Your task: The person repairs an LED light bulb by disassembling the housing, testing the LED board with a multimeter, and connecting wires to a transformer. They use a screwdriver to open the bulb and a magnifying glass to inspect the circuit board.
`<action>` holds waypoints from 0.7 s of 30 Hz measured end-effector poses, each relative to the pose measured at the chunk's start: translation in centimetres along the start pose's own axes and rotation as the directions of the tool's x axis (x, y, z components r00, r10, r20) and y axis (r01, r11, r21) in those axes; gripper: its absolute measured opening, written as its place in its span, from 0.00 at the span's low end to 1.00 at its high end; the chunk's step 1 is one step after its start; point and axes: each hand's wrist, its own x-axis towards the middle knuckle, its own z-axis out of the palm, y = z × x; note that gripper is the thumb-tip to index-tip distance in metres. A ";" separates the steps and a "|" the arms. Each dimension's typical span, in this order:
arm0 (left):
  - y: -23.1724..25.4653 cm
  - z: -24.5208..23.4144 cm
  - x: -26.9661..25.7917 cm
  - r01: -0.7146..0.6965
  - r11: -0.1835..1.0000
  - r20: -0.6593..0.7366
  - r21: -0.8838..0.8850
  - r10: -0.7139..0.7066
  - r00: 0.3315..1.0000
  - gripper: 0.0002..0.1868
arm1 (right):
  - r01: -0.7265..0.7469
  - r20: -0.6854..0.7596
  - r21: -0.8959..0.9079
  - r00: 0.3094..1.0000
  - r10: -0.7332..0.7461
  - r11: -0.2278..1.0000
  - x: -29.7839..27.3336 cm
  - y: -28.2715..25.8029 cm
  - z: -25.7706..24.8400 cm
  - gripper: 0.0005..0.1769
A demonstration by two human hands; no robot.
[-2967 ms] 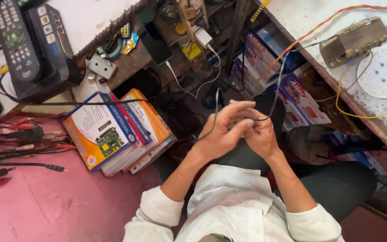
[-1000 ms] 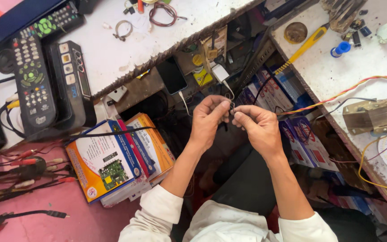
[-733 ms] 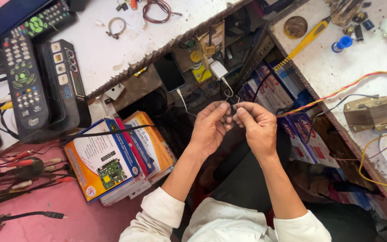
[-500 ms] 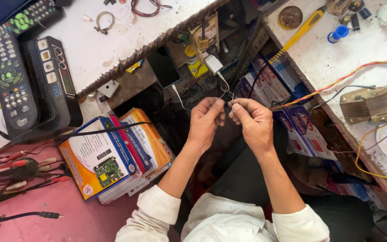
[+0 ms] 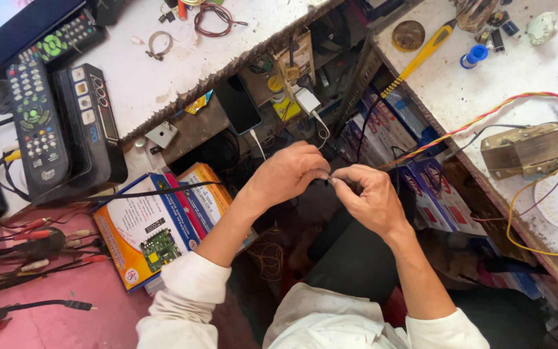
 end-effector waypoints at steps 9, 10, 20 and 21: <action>0.8 -0.4 0.7 -0.375 0.851 0.397 0.367 0.221 0.891 0.01 | 0.133 0.235 -0.193 0.968 -0.086 0.972 -0.1 -1.0 -1.6 0.07; 0.8 -0.6 0.9 -0.388 0.845 0.424 0.369 0.218 0.879 0.02 | 0.143 0.233 -0.181 0.968 -0.099 0.973 -0.2 -1.1 -1.7 0.07; -0.2 -1.8 2.4 -0.208 0.942 0.390 0.262 0.094 0.916 0.06 | -0.021 0.049 -0.032 0.999 0.023 0.999 -0.3 -0.8 0.0 0.07; -0.4 -1.9 2.6 -0.185 0.949 0.364 0.257 0.082 0.928 0.07 | -0.040 0.026 -0.009 0.999 0.041 0.999 -0.1 -0.7 0.2 0.08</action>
